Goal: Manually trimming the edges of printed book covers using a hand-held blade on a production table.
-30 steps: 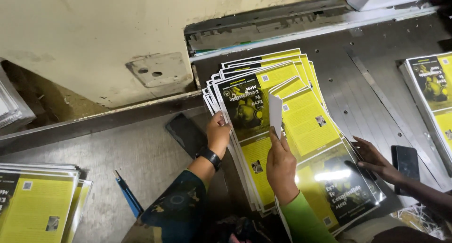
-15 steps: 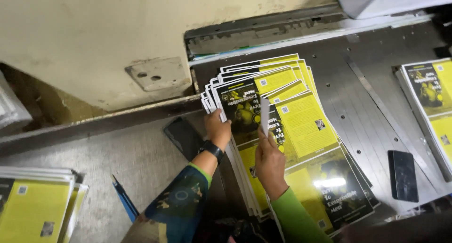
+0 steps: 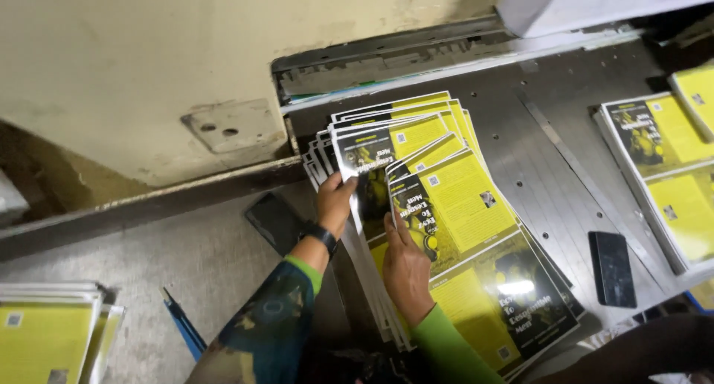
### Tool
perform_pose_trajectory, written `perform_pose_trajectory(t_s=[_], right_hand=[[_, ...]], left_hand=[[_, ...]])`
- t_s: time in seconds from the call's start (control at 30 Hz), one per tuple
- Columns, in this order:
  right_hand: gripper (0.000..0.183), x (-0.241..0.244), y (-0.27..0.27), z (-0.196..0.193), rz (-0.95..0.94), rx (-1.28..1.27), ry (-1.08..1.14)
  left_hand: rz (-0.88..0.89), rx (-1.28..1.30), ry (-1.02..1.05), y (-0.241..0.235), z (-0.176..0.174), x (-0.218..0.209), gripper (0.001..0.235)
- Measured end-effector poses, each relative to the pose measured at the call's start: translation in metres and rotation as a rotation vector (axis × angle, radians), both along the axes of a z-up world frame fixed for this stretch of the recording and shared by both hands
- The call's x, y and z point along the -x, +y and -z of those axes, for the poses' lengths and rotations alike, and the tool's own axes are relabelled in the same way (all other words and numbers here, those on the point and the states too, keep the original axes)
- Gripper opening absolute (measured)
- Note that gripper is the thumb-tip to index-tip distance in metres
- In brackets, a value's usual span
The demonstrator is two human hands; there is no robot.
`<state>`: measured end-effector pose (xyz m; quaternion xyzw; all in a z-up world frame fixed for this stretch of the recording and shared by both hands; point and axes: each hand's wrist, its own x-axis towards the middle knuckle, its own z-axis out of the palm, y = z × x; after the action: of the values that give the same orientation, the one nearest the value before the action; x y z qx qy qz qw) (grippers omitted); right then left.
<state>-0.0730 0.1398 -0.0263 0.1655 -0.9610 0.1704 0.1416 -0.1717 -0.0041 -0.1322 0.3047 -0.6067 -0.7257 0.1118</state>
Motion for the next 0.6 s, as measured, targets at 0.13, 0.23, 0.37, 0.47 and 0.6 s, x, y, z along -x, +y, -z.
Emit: perform_pose_trajectory(t_s=[0.13, 0.23, 0.37, 0.47, 0.6], right_hand=[[0.045, -0.014, 0.014, -0.031, -0.111, 0.12, -0.017], [0.053, -0.035, 0.03, -0.028, -0.154, 0.001, -0.05], [0.041, -0.073, 0.05, 0.01, -0.234, -0.172, -0.41], [0.029, -0.086, 0.057, 0.04, -0.363, -0.116, -0.454], [0.057, -0.069, 0.057, 0.009, -0.445, 0.517, -0.452]], left_hand=[[0.195, 0.156, 0.185, -0.006, -0.054, -0.052, 0.006], [0.177, 0.083, 0.089, -0.008, -0.05, -0.089, 0.026], [0.141, -0.041, 0.141, -0.005, -0.013, -0.136, 0.024], [0.137, -0.055, 0.15, -0.007, -0.022, -0.161, 0.03], [0.127, -0.145, 0.157, -0.008, -0.038, -0.174, 0.044]])
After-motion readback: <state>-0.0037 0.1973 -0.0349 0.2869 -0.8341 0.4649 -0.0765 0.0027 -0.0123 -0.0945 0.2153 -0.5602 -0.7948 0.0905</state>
